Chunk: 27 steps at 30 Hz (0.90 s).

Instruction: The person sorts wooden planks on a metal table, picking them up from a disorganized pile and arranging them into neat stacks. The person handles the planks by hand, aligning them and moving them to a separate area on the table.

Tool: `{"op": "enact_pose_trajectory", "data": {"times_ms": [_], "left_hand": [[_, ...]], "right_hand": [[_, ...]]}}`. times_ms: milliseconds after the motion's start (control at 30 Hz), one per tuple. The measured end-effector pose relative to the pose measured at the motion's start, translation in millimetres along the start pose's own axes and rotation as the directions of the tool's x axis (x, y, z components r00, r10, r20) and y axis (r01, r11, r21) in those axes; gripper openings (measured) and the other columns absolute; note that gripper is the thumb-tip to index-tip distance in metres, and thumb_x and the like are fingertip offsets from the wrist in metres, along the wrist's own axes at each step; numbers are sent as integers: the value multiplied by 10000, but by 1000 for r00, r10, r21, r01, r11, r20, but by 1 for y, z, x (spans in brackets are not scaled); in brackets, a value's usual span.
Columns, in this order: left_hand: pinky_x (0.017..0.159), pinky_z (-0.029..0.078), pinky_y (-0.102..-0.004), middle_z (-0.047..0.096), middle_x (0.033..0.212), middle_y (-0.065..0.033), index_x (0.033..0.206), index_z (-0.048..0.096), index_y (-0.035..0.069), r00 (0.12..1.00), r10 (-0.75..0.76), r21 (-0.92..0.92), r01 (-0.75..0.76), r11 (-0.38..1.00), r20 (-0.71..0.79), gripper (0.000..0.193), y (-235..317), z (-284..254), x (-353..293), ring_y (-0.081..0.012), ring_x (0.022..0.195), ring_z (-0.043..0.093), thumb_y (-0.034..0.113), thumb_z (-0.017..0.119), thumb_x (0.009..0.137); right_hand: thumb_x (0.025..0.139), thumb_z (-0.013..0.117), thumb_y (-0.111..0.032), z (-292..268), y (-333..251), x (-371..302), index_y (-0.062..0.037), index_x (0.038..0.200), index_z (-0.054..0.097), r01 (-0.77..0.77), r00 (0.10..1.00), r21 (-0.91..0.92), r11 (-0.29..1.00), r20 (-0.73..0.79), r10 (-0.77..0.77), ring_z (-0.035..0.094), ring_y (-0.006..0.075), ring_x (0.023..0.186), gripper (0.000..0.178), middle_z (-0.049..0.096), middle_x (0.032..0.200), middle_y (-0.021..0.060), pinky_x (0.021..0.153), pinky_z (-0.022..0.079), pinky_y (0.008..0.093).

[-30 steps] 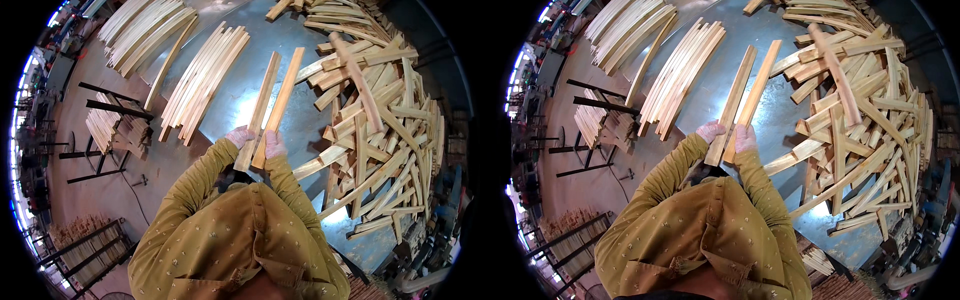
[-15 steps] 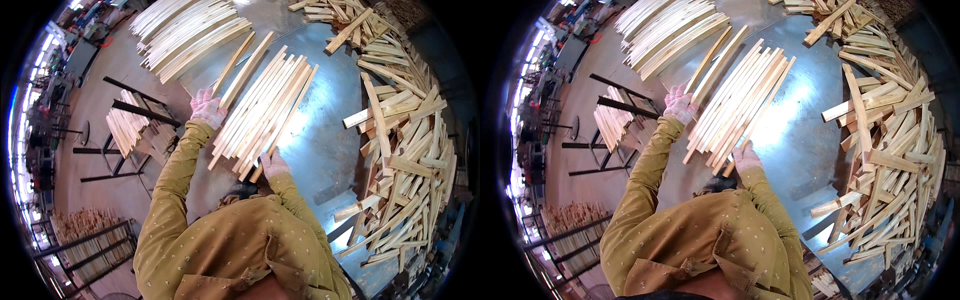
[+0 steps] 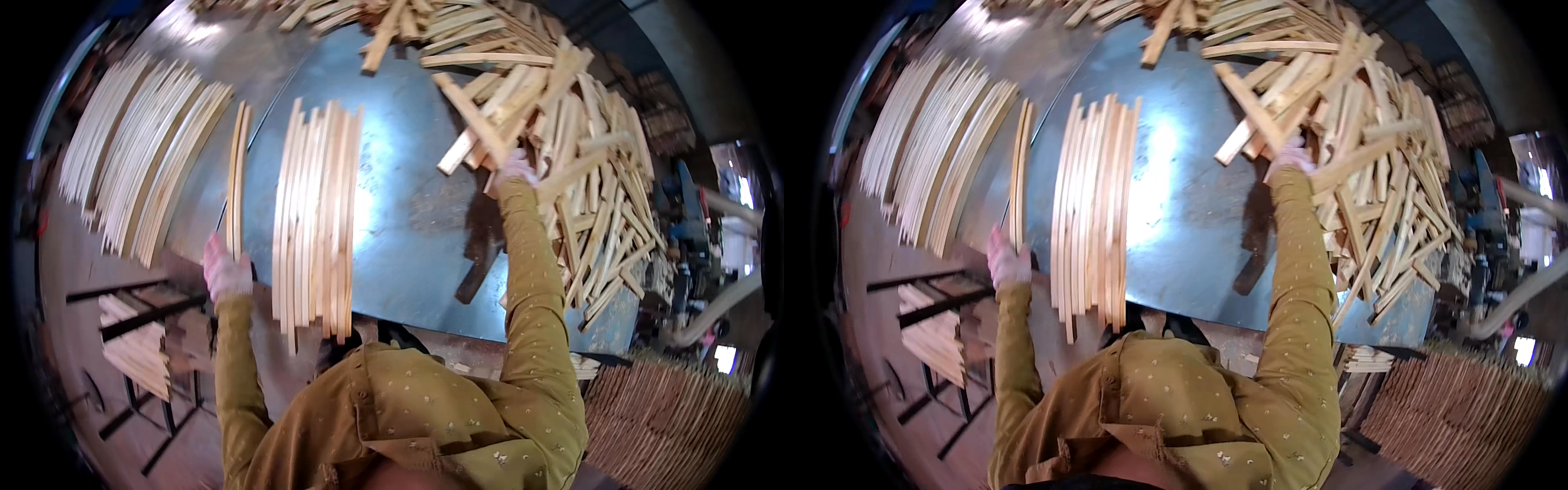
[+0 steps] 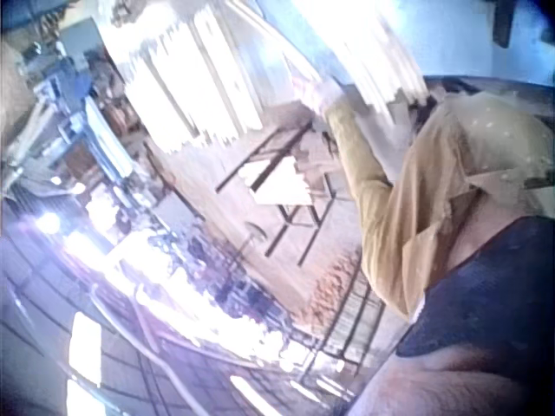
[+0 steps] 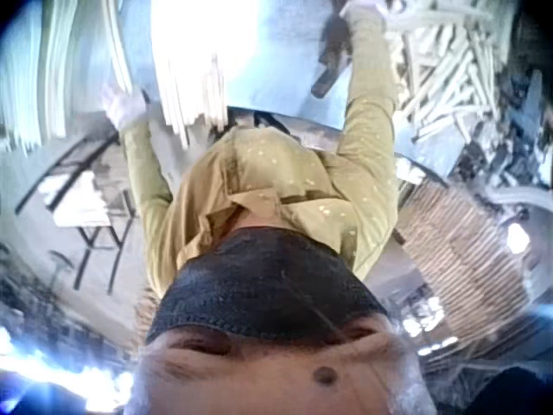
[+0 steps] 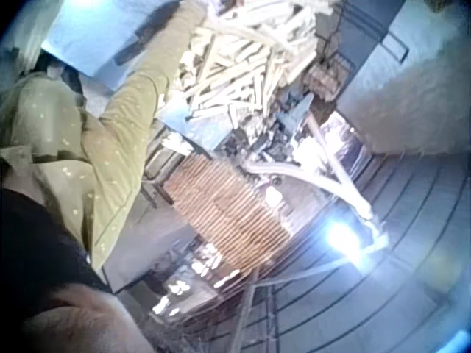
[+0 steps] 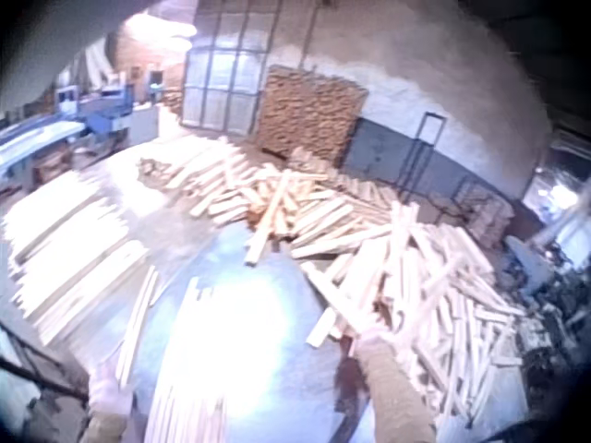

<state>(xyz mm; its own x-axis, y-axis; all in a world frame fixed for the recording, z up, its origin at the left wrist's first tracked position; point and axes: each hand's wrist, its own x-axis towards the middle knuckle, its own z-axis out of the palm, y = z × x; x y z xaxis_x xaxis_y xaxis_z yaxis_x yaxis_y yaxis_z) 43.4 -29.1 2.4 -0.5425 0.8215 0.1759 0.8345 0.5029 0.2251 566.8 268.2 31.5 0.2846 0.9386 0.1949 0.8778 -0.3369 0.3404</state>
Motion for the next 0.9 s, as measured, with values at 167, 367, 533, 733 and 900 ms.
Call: {"op": "enact_pose_trajectory", "data": {"times_ms": [167,367,533,733,900], "left_hand": [[872,510,-383,585,1148,-129,1449,333,3,863,149,-871,456,181,482,594,140,-17,-62,-237,1004,592,260,546,957],[770,548,-405,630,980,-168,1270,476,2,531,409,-439,846,-302,742,388,263,32,-82,-277,885,636,93,587,910],[680,567,-403,639,931,-174,1225,490,13,583,254,-581,809,-92,772,349,273,59,-83,-279,765,648,76,596,898],[836,493,-370,638,1092,-120,1390,436,35,658,-222,-474,699,536,720,534,243,82,-85,-232,949,607,367,511,978],[847,494,-366,612,1216,-116,1303,580,97,648,-120,-454,641,619,752,534,224,65,-92,-233,1049,600,440,584,894]], "right_hand": [[925,584,-345,-89,-33,-127,-23,1246,545,-882,232,459,105,617,-752,652,376,930,457,644,1028,222,806,531,510],[840,724,-267,-168,61,-171,11,1337,485,662,665,694,282,-371,-648,585,302,1142,618,591,1249,200,969,484,386],[800,740,-281,-77,132,-36,-5,1433,365,28,999,717,697,-43,3,479,409,1249,785,485,1366,255,1052,393,442],[748,772,-249,-66,108,-53,-9,1449,336,86,996,623,777,-48,-71,463,388,1283,859,480,1392,238,1080,367,430],[774,697,-24,-59,67,-119,-34,1438,349,-49,918,984,-170,-23,-397,562,270,1109,750,524,1299,188,866,513,346]]}}
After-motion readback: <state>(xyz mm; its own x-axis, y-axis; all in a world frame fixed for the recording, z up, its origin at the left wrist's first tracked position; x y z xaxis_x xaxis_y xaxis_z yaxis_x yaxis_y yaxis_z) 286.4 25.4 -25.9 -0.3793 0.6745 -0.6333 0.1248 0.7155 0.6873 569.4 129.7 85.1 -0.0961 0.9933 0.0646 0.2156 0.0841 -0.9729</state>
